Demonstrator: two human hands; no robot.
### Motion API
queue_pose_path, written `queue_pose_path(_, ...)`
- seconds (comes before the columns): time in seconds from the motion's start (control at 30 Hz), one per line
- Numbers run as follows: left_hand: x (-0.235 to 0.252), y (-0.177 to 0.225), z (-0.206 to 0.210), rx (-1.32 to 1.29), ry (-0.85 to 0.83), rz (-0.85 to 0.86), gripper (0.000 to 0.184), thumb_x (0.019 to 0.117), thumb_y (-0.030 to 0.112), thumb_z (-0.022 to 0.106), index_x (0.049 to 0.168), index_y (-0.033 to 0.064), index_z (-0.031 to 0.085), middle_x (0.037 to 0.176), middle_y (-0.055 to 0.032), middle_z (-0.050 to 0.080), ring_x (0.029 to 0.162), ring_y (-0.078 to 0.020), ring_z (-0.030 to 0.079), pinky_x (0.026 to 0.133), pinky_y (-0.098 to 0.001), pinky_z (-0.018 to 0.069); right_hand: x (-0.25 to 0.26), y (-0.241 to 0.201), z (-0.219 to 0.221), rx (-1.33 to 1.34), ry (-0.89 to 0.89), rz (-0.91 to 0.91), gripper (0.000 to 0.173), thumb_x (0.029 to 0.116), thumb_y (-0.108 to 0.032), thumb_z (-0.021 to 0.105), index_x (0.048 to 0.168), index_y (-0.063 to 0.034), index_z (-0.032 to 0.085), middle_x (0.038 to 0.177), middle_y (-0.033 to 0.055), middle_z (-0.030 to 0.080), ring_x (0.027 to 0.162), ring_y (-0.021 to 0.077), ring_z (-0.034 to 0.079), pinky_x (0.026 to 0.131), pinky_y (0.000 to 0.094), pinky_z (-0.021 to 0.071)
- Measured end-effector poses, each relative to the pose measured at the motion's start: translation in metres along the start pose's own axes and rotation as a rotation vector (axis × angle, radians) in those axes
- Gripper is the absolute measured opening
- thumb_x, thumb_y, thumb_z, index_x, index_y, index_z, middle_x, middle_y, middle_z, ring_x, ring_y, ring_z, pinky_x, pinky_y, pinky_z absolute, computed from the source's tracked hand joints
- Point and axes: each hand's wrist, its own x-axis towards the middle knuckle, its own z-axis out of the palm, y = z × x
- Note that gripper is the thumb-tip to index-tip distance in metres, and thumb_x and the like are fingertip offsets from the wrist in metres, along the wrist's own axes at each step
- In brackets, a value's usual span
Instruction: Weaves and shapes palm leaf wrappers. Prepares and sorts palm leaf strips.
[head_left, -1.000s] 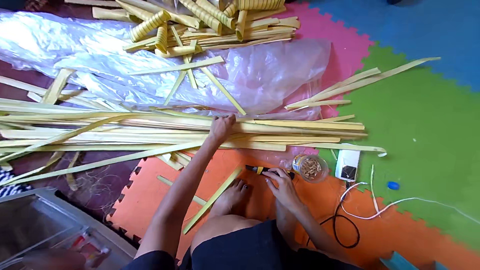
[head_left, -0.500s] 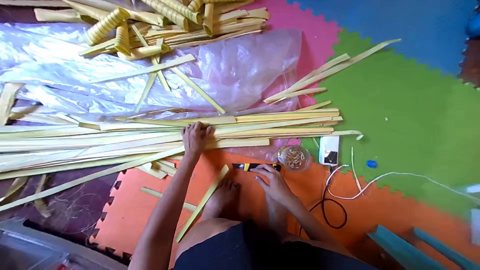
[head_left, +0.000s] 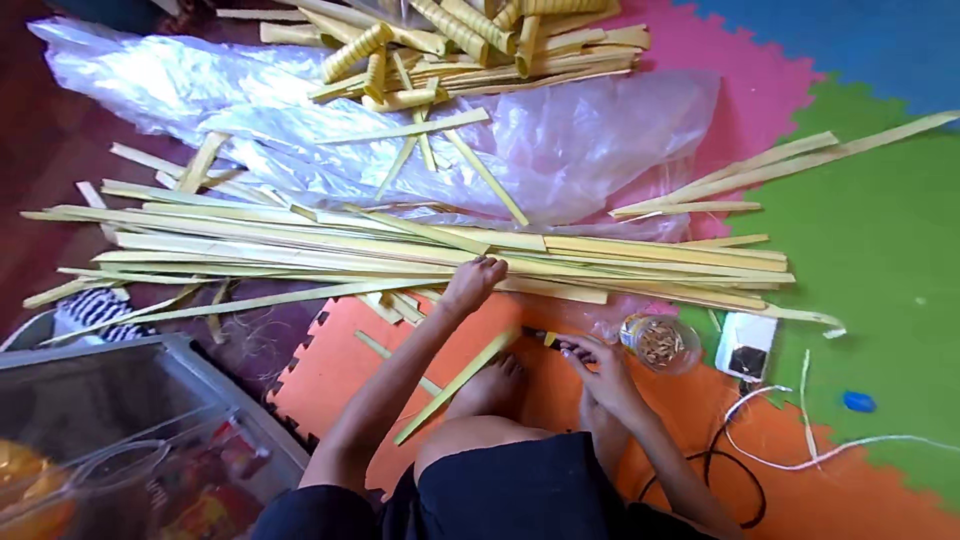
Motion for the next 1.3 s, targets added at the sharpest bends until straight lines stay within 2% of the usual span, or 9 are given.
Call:
queue_pose_path(0.13,0.010,0.080,-0.049,-0.380,-0.139,-0.043,0.013,0.0989,0.007,0.064,0.104,-0.0014,0.073,0.086,-0.0143,0.073,0.076,-0.0257,0.072,0.075,-0.0466,0.0600,0.012,-0.032,-0.010,0.637,-0.100,0.209,0.045,0.1016,-0.022,0.056,0.140,0.0001,0.051,0.119,0.0072,0.070,0.088,0.0117,0.069,0.074,0.0279,0.0585)
queue_pose_path(0.2,0.014,0.101,-0.060,-0.536,-0.195,0.017,0.015,0.1001,0.009,0.064,0.106,-0.0018,0.073,0.083,-0.0113,0.073,0.072,-0.0172,0.070,0.071,-0.0362,0.0595,0.018,-0.045,-0.022,0.934,0.045,0.262,0.033,0.1023,-0.034,0.055,0.125,-0.0097,0.056,0.101,-0.0009,0.072,0.078,0.0074,0.068,0.071,0.0251,0.0573)
queue_pose_path(0.3,0.009,0.095,-0.070,-0.516,-0.241,-0.023,0.014,0.0998,0.007,0.064,0.107,-0.0026,0.071,0.082,-0.0121,0.071,0.070,-0.0176,0.070,0.070,-0.0364,0.0600,0.031,-0.049,-0.065,1.047,0.390,0.202,0.023,0.1099,-0.022,0.039,0.110,-0.0143,0.061,0.083,-0.0077,0.068,0.064,0.0002,0.062,0.063,0.0170,0.0562)
queue_pose_path(0.5,0.000,0.093,-0.091,0.105,-0.549,-0.425,0.020,0.0924,0.015,0.074,0.104,-0.0007,0.072,0.095,-0.0236,0.070,0.093,-0.0451,0.067,0.079,-0.0652,0.0503,0.014,-0.041,-0.146,0.694,0.767,-0.063,0.019,0.1077,-0.013,0.045,0.115,-0.0142,0.063,0.089,-0.0114,0.068,0.070,-0.0005,0.063,0.068,0.0167,0.0557)
queue_pose_path(0.6,0.029,0.148,-0.089,-0.226,-0.405,-0.030,0.029,0.0980,0.028,0.070,0.114,0.0039,0.072,0.093,-0.0136,0.073,0.085,-0.0289,0.072,0.078,-0.0509,0.0583,0.002,-0.077,-0.113,0.593,0.632,-0.051,0.019,0.1028,-0.005,0.053,0.113,-0.0130,0.066,0.090,-0.0097,0.071,0.072,0.0015,0.066,0.068,0.0217,0.0588)
queue_pose_path(0.7,0.057,0.183,-0.086,-0.452,-0.228,0.189,0.014,0.1023,0.013,0.062,0.096,0.0040,0.071,0.078,-0.0058,0.070,0.065,-0.0125,0.066,0.062,-0.0308,0.0551,-0.005,-0.089,-0.105,0.520,0.566,-0.175,0.020,0.1027,-0.010,0.055,0.113,-0.0132,0.072,0.106,-0.0059,0.075,0.084,0.0046,0.070,0.076,0.0253,0.0602)
queue_pose_path(0.8,0.067,0.194,-0.089,-0.409,-0.257,0.225,0.014,0.1013,0.011,0.063,0.092,0.0036,0.071,0.074,-0.0056,0.068,0.062,-0.0115,0.064,0.060,-0.0286,0.0535,-0.010,-0.087,-0.132,0.558,0.769,-0.184,0.023,0.1078,-0.015,0.046,0.118,-0.0171,0.067,0.110,-0.0100,0.070,0.094,0.0048,0.068,0.087,0.0292,0.0584)
queue_pose_path(1.03,0.075,0.230,-0.082,-0.803,-0.149,0.189,0.010,0.0993,0.007,0.066,0.097,-0.0020,0.070,0.079,-0.0070,0.072,0.067,-0.0096,0.072,0.065,-0.0266,0.0634,-0.017,-0.101,-0.120,0.552,0.933,-0.298,0.030,0.0868,0.004,0.074,0.112,-0.0111,0.069,0.097,-0.0010,0.075,0.084,0.0113,0.073,0.077,0.0303,0.0637)
queue_pose_path(1.3,0.068,0.237,-0.095,-1.215,-0.431,0.024,0.020,0.1060,0.003,0.050,0.103,-0.0066,0.067,0.084,-0.0095,0.075,0.073,-0.0120,0.074,0.068,-0.0253,0.0636,-0.030,-0.095,-0.119,-0.134,1.075,-0.604,0.009,0.0896,0.002,0.073,0.096,-0.0031,0.077,0.112,0.0068,0.071,0.099,0.0119,0.071,0.084,0.0251,0.0622)
